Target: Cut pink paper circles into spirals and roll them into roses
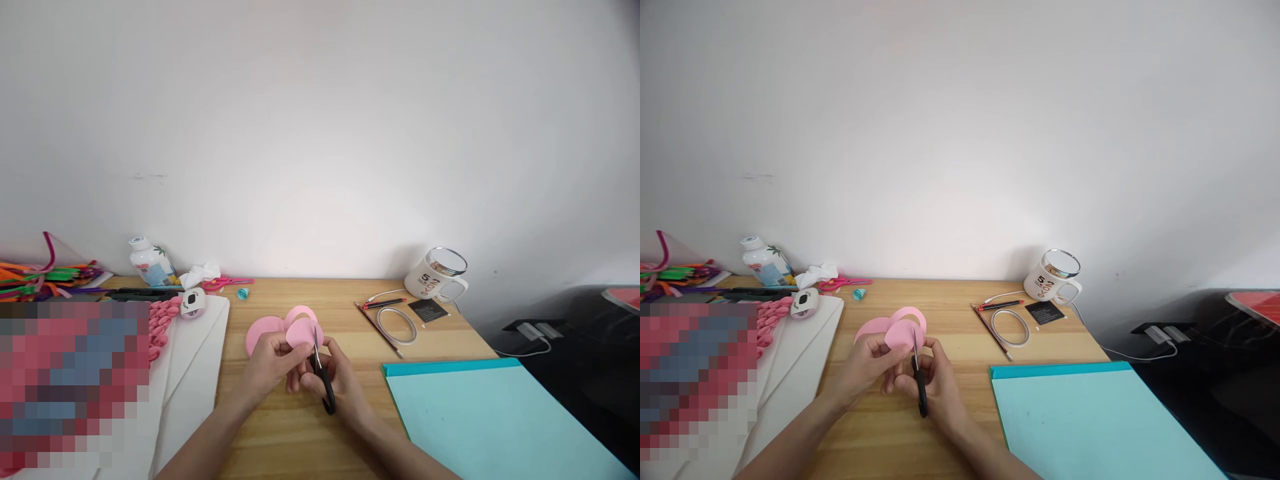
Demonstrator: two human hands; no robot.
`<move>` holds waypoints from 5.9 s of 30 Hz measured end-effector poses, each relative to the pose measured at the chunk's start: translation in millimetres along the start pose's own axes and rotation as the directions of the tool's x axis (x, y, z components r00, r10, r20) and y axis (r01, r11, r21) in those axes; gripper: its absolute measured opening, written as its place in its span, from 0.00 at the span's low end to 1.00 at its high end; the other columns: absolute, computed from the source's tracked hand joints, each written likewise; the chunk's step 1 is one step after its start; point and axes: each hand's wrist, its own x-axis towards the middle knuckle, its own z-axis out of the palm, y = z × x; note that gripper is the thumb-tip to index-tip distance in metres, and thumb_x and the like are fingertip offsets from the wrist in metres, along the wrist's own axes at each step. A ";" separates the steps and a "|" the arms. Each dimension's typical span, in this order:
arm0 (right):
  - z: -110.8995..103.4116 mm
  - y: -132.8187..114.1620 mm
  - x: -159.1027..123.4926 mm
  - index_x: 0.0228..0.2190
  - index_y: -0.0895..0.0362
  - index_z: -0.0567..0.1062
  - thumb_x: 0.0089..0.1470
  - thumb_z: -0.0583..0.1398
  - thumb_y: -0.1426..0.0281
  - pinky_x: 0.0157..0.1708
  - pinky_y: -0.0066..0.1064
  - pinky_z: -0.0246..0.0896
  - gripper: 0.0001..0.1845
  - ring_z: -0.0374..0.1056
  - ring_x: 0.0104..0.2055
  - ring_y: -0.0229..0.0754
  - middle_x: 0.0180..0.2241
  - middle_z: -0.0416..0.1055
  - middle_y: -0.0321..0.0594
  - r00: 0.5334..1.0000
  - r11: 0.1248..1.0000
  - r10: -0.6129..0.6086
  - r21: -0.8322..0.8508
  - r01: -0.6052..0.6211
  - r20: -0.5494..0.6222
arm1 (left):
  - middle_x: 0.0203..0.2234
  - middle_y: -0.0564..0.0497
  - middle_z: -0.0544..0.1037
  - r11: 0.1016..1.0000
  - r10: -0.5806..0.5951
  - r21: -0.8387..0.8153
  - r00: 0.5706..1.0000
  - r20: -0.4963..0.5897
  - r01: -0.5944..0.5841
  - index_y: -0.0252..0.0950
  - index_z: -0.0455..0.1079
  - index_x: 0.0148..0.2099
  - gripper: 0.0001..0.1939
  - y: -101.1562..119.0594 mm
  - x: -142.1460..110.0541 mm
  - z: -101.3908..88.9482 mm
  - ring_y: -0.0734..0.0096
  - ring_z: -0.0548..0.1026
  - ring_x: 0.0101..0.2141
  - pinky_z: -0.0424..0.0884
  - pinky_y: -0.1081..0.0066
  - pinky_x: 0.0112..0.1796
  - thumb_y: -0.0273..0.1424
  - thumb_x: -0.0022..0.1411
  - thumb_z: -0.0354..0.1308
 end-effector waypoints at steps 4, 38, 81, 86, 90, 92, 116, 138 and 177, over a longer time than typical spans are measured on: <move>-0.4 -2.1 0.5 0.41 0.53 0.62 0.43 0.67 0.57 0.27 0.30 0.58 0.27 0.63 0.24 0.37 0.23 0.67 0.32 1.000 0.999 -0.009 0.037 0.008 0.025 | 0.12 0.54 0.70 1.000 0.000 0.021 1.000 0.004 0.000 0.32 0.65 0.19 0.18 -0.2 0.1 0.3 0.79 0.66 0.12 0.59 0.79 0.13 0.40 0.51 0.61; -4.1 0.9 -1.7 0.40 0.54 0.57 0.46 0.63 0.54 0.16 0.21 0.41 0.27 0.47 0.17 0.30 0.16 0.55 0.22 0.998 0.995 0.061 -0.077 -0.062 -0.018 | 0.15 0.56 0.71 0.998 0.057 -0.010 0.997 -0.051 -0.058 0.34 0.63 0.22 0.18 2.0 3.0 -8.1 0.80 0.66 0.12 0.60 0.79 0.14 0.42 0.51 0.60; -4.1 -1.3 -1.7 0.37 0.52 0.57 0.45 0.63 0.53 0.15 0.21 0.38 0.26 0.44 0.16 0.30 0.15 0.53 0.21 0.997 0.994 0.076 -0.079 -0.078 -0.028 | 0.15 0.56 0.71 0.997 0.055 0.059 0.997 -0.055 -0.051 0.33 0.64 0.22 0.19 3.5 1.4 -7.4 0.79 0.66 0.12 0.60 0.78 0.14 0.43 0.52 0.60; -2.2 -3.7 -1.7 0.37 0.52 0.58 0.46 0.62 0.53 0.15 0.21 0.42 0.25 0.50 0.16 0.32 0.14 0.57 0.23 0.996 0.992 0.072 -0.096 -0.077 -0.051 | 0.15 0.55 0.71 0.998 0.058 0.026 0.996 -0.072 -0.056 0.33 0.64 0.22 0.20 4.5 0.8 -6.3 0.80 0.66 0.12 0.59 0.79 0.15 0.45 0.53 0.58; -0.9 -2.8 -2.4 0.37 0.53 0.60 0.45 0.63 0.52 0.15 0.22 0.42 0.25 0.51 0.16 0.32 0.15 0.59 0.25 0.996 0.992 0.081 -0.092 -0.085 -0.047 | 0.14 0.55 0.70 0.998 0.048 0.045 0.999 -0.018 -0.047 0.33 0.64 0.22 0.21 1.7 1.0 -3.8 0.79 0.66 0.12 0.59 0.79 0.14 0.47 0.53 0.58; -0.5 -0.8 -2.7 0.38 0.53 0.60 0.44 0.64 0.52 0.16 0.22 0.44 0.27 0.53 0.16 0.32 0.16 0.61 0.26 0.997 0.996 0.069 -0.062 -0.071 -0.034 | 0.13 0.54 0.70 0.997 0.041 0.065 0.999 -0.003 -0.040 0.33 0.65 0.21 0.22 -0.1 1.0 -2.2 0.78 0.66 0.12 0.60 0.78 0.14 0.47 0.53 0.57; -4.1 -3.0 -0.1 0.36 0.53 0.60 0.43 0.66 0.55 0.17 0.22 0.36 0.26 0.44 0.18 0.29 0.17 0.53 0.24 0.998 0.997 0.057 -0.050 -0.056 0.017 | 0.13 0.55 0.70 0.995 0.038 0.088 0.999 0.018 -0.040 0.33 0.64 0.19 0.20 4.4 0.0 -5.4 0.81 0.65 0.11 0.60 0.79 0.13 0.43 0.54 0.57; -1.0 0.0 -1.6 0.35 0.53 0.58 0.46 0.64 0.55 0.15 0.21 0.40 0.24 0.47 0.16 0.29 0.15 0.57 0.22 0.998 0.998 0.061 0.000 -0.061 0.021 | 0.12 0.57 0.67 0.991 0.093 0.103 0.995 -0.025 -0.090 0.33 0.64 0.20 0.20 3.8 1.3 -5.5 0.81 0.64 0.11 0.57 0.80 0.13 0.44 0.52 0.59; -1.8 -1.7 -1.4 0.34 0.52 0.57 0.44 0.65 0.54 0.16 0.21 0.38 0.25 0.43 0.16 0.29 0.16 0.53 0.22 0.998 0.997 0.063 -0.055 -0.062 0.012 | 0.12 0.57 0.68 0.989 0.079 0.132 0.996 -0.052 -0.072 0.34 0.64 0.19 0.19 7.8 -0.7 -7.6 0.81 0.64 0.12 0.58 0.79 0.15 0.43 0.53 0.57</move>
